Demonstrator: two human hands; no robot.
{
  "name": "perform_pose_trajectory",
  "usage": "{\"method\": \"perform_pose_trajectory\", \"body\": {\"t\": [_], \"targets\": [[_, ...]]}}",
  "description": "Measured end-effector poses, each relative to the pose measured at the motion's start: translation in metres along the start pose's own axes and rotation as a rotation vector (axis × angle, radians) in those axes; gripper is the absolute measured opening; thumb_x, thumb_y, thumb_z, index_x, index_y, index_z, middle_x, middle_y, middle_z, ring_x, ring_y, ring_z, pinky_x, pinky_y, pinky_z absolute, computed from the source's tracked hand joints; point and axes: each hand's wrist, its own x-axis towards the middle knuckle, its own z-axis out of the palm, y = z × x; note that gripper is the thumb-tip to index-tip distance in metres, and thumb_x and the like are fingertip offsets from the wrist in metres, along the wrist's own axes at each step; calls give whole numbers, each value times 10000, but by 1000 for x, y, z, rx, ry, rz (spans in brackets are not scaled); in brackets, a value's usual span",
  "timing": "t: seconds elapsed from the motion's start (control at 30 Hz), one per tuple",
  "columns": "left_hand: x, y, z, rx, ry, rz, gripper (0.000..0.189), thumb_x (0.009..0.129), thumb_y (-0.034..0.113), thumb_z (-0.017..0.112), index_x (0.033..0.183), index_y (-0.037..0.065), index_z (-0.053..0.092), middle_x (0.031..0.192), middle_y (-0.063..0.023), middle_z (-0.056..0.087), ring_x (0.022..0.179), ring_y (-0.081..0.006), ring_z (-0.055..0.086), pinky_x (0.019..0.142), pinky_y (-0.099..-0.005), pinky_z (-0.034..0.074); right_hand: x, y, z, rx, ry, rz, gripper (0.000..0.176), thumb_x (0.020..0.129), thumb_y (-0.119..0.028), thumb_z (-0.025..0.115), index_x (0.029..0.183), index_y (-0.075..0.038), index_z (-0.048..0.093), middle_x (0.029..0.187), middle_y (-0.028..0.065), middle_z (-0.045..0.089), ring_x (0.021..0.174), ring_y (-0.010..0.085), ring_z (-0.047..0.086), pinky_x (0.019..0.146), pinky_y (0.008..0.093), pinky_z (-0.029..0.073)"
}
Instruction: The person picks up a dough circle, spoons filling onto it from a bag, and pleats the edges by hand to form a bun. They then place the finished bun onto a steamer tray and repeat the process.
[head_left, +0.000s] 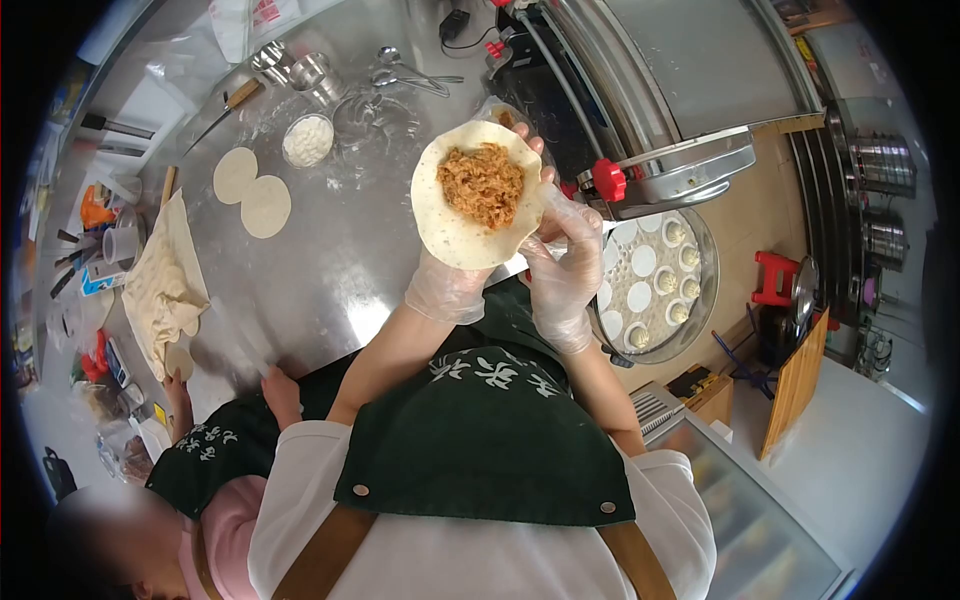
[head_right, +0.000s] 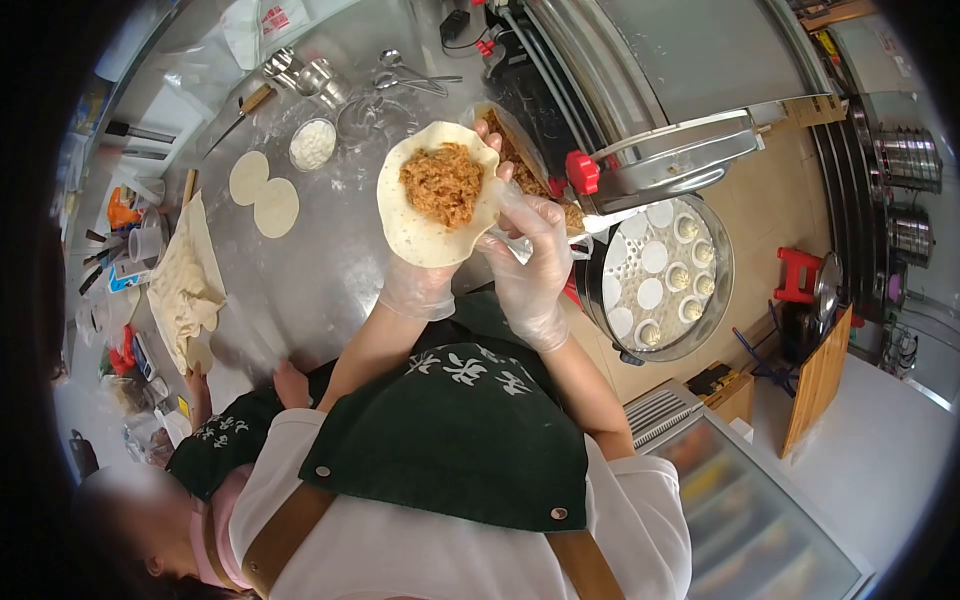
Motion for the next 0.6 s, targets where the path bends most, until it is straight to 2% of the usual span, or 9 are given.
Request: {"method": "perform_pose_trajectory", "body": {"t": [0.13, 0.23, 0.33, 0.43, 0.5, 0.6], "targets": [[3, 1, -3, 18, -22, -1, 537, 1044, 346, 396, 1488, 43, 381, 1542, -199, 379, 1412, -355, 397, 1189, -516, 342, -1, 4, -3, -34, -45, 94, 531, 750, 178, 718, 1219, -47, 612, 1037, 85, 637, 792, 133, 564, 704, 261, 507], [1, 1, 3, 64, -37, 21, 520, 1046, 328, 402, 1485, 51, 386, 1537, -196, 386, 1405, -352, 407, 1184, -516, 351, 1, -1, -1, -1, -9, 98, 472, 710, 167, 706, 1132, -45, 690, 949, 94, 636, 803, 183, 625, 734, 299, 531], [1, -1, 5, 62, 8, 16, 509, 1045, 318, 411, 1483, 58, 389, 1529, -194, 397, 1394, -351, 422, 1179, -514, 359, 16, -7, 2, -143, 13, -105, 436, 718, 171, 699, 1098, -44, 705, 964, 115, 656, 846, 200, 658, 743, 299, 538], [2, -3, 3, 67, 10, 24, 507, 1045, 313, 426, 1482, 58, 388, 1505, -187, 427, 1372, -346, 449, 1163, -502, 382, 14, -7, 2, -165, 37, -88, 376, 733, 165, 699, 1048, -39, 709, 1016, 150, 674, 862, 217, 681, 720, 287, 545], [1, -5, 7, 70, -4, 48, 506, 1048, 308, 440, 1481, 52, 385, 1469, -177, 469, 1344, -336, 481, 1137, -473, 421, 13, -14, 3, -157, 42, -6, 354, 739, 161, 701, 1029, -42, 704, 1018, 144, 690, 809, 200, 675, 676, 279, 539], [3, -4, -2, -58, 1, -13, 505, 1050, 315, 437, 1487, 67, 382, 1488, -177, 449, 1354, -338, 469, 1135, -471, 421, 16, -24, 0, -121, 21, 80, 339, 742, 158, 704, 1009, -51, 699, 1013, 124, 714, 737, 175, 658, 626, 273, 526]]}}
